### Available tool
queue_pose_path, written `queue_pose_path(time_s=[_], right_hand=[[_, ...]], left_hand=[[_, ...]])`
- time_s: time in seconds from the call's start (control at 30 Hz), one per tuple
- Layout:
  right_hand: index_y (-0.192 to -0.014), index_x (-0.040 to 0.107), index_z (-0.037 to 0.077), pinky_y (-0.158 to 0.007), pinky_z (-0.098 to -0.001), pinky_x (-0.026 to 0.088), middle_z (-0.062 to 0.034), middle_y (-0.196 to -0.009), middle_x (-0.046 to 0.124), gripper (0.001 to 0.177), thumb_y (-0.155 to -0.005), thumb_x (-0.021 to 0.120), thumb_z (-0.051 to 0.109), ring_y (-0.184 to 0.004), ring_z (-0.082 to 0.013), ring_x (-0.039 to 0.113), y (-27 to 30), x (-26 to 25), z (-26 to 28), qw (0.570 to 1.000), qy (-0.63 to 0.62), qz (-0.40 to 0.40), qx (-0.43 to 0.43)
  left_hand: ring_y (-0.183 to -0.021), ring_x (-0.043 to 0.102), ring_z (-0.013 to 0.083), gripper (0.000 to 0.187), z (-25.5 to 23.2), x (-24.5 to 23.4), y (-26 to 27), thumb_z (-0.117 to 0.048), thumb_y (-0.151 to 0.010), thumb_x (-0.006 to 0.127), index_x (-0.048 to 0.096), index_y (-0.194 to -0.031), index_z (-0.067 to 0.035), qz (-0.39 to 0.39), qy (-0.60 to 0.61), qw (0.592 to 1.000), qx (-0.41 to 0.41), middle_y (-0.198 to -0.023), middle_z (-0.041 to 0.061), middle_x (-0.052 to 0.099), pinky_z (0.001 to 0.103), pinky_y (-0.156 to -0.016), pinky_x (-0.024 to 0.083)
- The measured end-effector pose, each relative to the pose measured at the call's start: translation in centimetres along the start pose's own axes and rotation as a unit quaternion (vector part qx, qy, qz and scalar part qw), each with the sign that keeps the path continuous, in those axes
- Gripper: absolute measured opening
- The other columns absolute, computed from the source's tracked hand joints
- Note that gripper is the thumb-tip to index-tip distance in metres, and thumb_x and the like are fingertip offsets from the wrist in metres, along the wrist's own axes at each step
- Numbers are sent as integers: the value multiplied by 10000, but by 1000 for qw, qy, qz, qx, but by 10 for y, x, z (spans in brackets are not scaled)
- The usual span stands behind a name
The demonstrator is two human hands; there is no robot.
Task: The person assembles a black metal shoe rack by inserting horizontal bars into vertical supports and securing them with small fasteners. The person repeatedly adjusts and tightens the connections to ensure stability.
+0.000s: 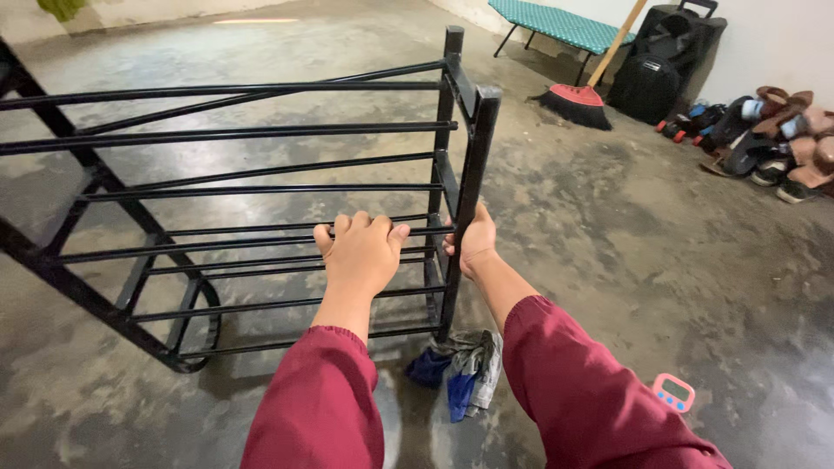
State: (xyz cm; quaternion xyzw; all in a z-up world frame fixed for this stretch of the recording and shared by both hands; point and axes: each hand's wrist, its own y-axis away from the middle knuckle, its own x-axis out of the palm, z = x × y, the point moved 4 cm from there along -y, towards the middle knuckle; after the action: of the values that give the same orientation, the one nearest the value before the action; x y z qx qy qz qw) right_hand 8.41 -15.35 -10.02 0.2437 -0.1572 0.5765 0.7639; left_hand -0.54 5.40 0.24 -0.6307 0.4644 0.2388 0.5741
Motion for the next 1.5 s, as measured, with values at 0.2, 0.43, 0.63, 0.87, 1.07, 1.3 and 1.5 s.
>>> queue_pose_path(time_s=[0.2,0.43,0.63,0.87,1.07,1.3,1.5], right_hand=[[-847,555,103,-375,-334,334,-59,-693,521,406,-990,470,473,-416,-172,428,5,-1,-5,999,-23,-26,-18],[-801,518,68,-366,-332,326,-66,-609,452,506,-995,450,530,-392,-184,423,-1,-6,-4,999,-39,-12,-4],[-814,519,91,-377,-333,323,-53,-614,465,436,-997,445,480,-406,-182,414,-9,-1,0,999,-35,-18,-3],[-819,494,158,-390,-335,321,-35,-623,441,340,-1007,446,438,-430,-188,433,-24,-9,14,997,-70,-20,13],[-822,475,170,-401,-337,321,-22,-615,428,328,-1009,451,438,-436,-191,429,-57,-45,36,997,-70,-12,-3],[-852,440,175,-392,-346,325,-43,-619,400,401,-1040,353,519,-427,-201,428,-86,-127,72,994,-85,-65,-23],[-923,535,114,-422,-344,342,-97,-725,594,408,-1040,349,458,-471,-192,467,-80,-173,123,991,-58,-52,-107]], left_hand=[[-1152,545,288,393,20,-12,15,-539,-923,592,761,-1012,-196,-58,23,998,-8,-1089,50,686,586,-1075,233],[-1167,555,280,468,60,-27,18,-593,-916,598,727,-1133,-199,3,-36,999,-12,-1165,55,676,613,-1096,237],[-1208,550,306,530,114,-45,19,-651,-877,623,739,-1141,-207,-3,-71,996,-54,-1183,87,677,617,-1124,213],[-1202,561,346,497,138,-40,14,-641,-886,657,777,-1063,-193,-49,-84,995,-32,-1127,102,723,586,-1157,225],[-1082,623,355,482,115,-22,-3,-632,-893,657,779,-1016,-183,-44,-47,998,-5,-1025,88,749,525,-1017,351],[-1040,632,355,450,42,10,-26,-603,-882,657,772,-971,-177,-29,-22,999,34,-1023,76,750,558,-920,345],[-994,651,342,318,-16,34,-37,-475,-923,648,764,-958,-181,-35,15,996,77,-975,57,747,574,-912,343]])
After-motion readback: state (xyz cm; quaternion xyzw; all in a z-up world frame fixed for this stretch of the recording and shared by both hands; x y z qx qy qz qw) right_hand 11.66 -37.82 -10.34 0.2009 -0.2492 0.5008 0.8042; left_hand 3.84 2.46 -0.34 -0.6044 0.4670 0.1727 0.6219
